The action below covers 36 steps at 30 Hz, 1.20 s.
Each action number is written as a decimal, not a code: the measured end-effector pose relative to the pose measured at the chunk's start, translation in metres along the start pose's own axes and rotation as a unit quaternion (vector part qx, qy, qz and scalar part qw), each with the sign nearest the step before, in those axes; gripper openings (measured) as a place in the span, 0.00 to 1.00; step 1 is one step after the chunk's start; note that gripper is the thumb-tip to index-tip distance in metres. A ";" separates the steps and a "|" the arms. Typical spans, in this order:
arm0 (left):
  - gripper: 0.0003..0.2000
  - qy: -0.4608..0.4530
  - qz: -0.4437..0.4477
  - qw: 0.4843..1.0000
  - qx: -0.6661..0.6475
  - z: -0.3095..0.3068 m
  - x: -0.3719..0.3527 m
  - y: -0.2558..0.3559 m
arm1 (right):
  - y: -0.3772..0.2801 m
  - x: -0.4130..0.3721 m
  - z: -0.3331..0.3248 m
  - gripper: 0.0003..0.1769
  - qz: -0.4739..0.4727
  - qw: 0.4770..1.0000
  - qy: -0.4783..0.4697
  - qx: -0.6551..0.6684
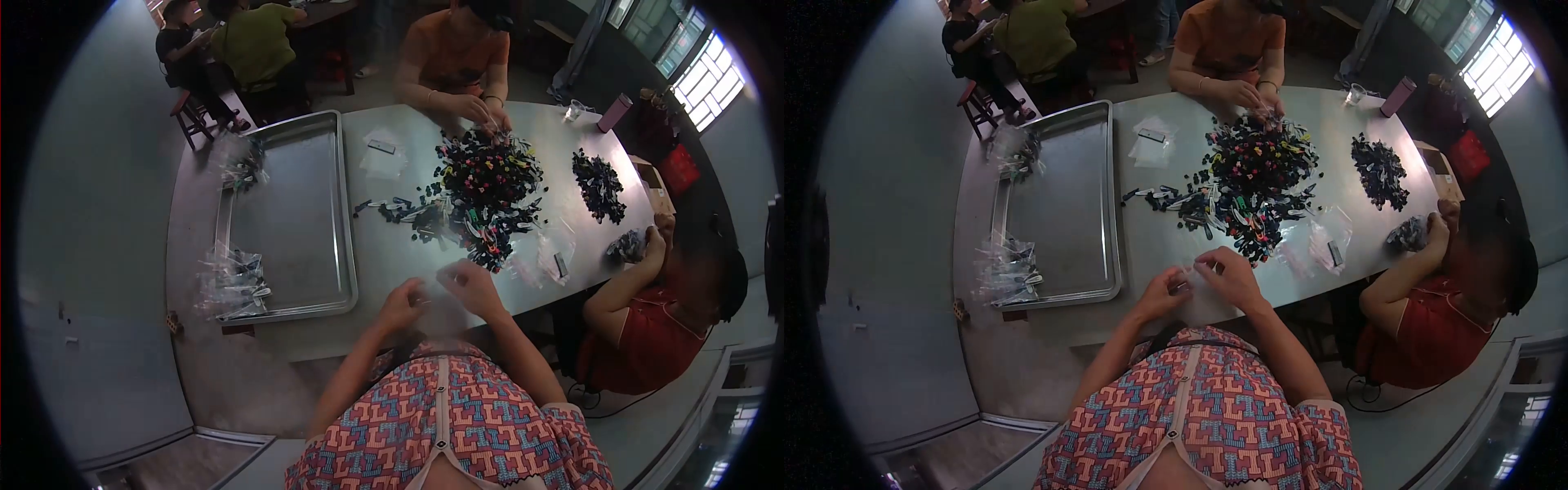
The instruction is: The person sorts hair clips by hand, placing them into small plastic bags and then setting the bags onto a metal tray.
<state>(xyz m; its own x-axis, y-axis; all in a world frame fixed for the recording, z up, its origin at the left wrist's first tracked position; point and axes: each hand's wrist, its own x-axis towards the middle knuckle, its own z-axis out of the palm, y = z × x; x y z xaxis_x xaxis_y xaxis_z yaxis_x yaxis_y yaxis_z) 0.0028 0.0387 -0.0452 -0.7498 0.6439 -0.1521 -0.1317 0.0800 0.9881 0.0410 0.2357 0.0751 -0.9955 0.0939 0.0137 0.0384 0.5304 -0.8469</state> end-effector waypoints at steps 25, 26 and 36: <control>0.22 0.031 -0.053 0.995 -0.084 -0.009 -0.016 0.024 | 0.041 0.021 -0.002 0.07 0.010 0.995 0.101 -0.003; 0.22 0.026 -0.067 0.994 -0.085 -0.008 -0.014 0.023 | 0.032 0.014 -0.006 0.07 0.013 0.996 0.082 0.021; 0.26 -0.022 -0.046 0.992 -0.114 0.002 -0.003 0.028 | -0.030 -0.022 -0.022 0.06 -0.069 0.997 0.035 -0.010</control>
<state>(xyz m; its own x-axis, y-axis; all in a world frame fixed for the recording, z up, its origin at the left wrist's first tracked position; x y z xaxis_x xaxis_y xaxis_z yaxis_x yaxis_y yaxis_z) 0.0023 0.0403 -0.0173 -0.6994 0.6748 -0.2354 -0.3452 -0.0305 0.9380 0.0638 0.2363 0.1118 -0.9829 0.0769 0.1673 -0.0966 0.5583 -0.8240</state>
